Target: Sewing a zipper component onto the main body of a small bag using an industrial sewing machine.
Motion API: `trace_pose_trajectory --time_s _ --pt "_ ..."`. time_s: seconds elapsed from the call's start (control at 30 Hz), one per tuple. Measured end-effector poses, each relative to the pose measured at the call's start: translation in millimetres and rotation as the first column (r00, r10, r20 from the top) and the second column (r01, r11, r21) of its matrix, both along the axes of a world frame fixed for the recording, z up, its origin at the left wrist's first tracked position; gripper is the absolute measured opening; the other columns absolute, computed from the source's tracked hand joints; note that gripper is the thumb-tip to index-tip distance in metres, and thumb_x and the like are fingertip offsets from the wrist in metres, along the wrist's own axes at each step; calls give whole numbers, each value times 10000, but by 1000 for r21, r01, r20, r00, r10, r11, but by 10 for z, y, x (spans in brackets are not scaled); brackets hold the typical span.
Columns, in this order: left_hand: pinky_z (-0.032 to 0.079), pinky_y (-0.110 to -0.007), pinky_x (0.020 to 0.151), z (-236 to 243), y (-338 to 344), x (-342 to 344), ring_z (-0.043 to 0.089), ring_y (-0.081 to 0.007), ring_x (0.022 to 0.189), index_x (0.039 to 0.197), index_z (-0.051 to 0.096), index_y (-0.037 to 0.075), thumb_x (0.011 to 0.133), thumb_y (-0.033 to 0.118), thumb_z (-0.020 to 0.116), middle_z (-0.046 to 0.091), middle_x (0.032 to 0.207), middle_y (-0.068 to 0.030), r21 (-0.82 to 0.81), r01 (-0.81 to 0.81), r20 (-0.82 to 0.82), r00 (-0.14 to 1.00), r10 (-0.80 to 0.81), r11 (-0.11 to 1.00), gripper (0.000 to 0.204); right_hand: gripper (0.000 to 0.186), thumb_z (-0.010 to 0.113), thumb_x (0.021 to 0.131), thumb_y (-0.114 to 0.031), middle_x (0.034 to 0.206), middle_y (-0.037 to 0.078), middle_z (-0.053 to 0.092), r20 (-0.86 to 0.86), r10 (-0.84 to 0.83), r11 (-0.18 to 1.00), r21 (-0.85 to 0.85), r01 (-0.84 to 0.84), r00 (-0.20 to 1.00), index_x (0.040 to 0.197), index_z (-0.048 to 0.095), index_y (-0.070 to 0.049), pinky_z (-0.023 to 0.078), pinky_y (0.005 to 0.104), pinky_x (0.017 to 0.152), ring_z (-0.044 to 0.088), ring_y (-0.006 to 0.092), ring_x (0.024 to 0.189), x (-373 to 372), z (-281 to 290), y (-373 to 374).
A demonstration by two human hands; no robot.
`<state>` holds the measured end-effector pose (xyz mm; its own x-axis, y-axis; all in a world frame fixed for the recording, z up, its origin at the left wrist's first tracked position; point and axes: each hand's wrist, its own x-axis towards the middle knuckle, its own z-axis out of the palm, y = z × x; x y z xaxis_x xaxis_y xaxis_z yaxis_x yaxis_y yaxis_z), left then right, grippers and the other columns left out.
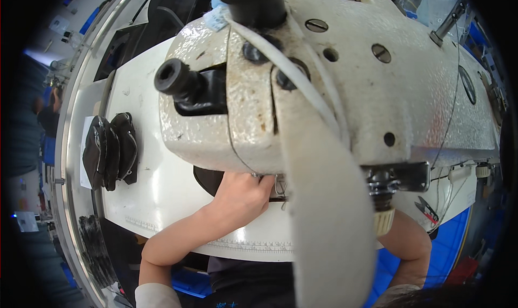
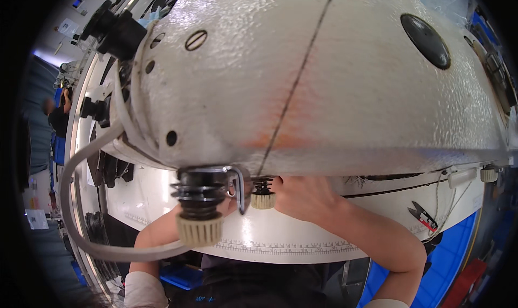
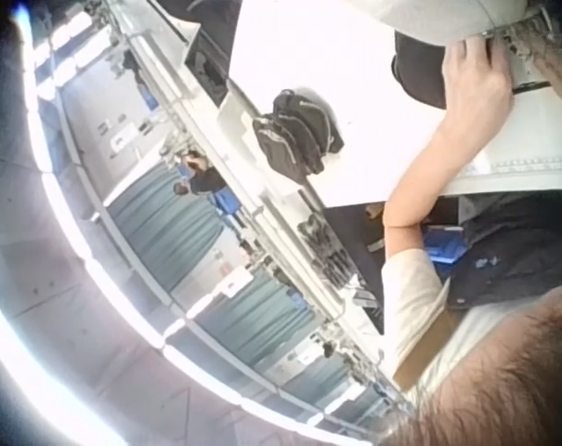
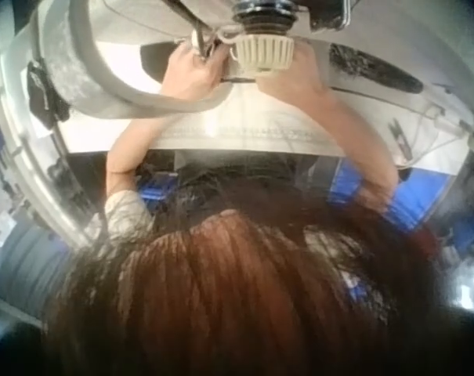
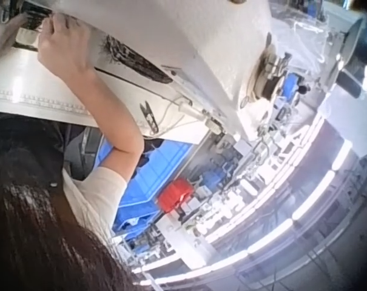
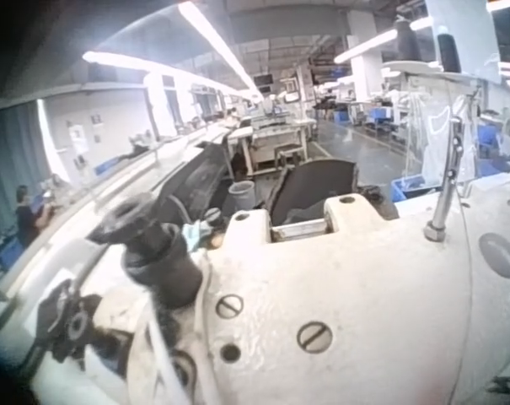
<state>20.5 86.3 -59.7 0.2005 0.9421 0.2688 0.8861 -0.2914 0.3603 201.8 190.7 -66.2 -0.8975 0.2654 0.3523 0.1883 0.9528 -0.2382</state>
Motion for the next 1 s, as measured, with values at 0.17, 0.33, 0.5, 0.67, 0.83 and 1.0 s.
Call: trace_pose_trajectory --time_s 0.17,0.33,0.5,0.67,0.83,1.0 --pt "438 -394 564 23 -53 21 556 -316 709 779 603 -70 574 -5 584 548 738 -183 -10 -93 -16 996 93 996 216 118 613 580 -164 616 89 533 -55 3 998 -59 -7 998 561 613 -47 437 408 519 570 247 605 -136 -21 9" --pt "444 -389 576 212 -19 73 558 -315 717 843 604 -83 595 -11 584 556 770 -180 122 -100 -236 963 127 987 260 116 608 583 -162 644 74 527 -62 46 998 -28 -47 997 574 625 -48 446 404 541 575 240 620 -155 -73 -4" --pt "450 -383 589 72 18 221 561 -313 744 867 601 -86 594 -9 579 556 822 -192 -91 -150 -137 981 137 984 285 134 588 517 -147 665 98 539 -51 -1 1000 -16 0 999 576 625 -33 452 435 608 581 248 710 -34 36 -11" --pt "455 -410 673 192 -5 284 529 -331 818 885 599 -98 600 17 567 549 873 -186 45 -177 -301 936 183 983 309 186 583 505 -133 747 144 548 -179 18 999 -34 -25 984 627 656 -13 432 494 742 561 302 815 -109 -97 -2" --pt "450 -411 764 239 31 369 492 -339 887 924 597 -105 637 41 557 516 939 -196 44 -223 -322 920 226 974 325 248 581 511 -126 836 157 559 -216 41 998 -45 -51 975 698 672 8 412 543 785 554 323 839 -134 -124 14" --pt "460 -394 758 381 -114 384 499 -322 890 971 575 -94 677 46 542 513 933 -182 -36 -194 -307 936 174 980 327 198 601 569 -98 853 87 579 -54 131 991 7 -131 990 738 623 3 464 351 655 572 230 774 -28 -102 4"
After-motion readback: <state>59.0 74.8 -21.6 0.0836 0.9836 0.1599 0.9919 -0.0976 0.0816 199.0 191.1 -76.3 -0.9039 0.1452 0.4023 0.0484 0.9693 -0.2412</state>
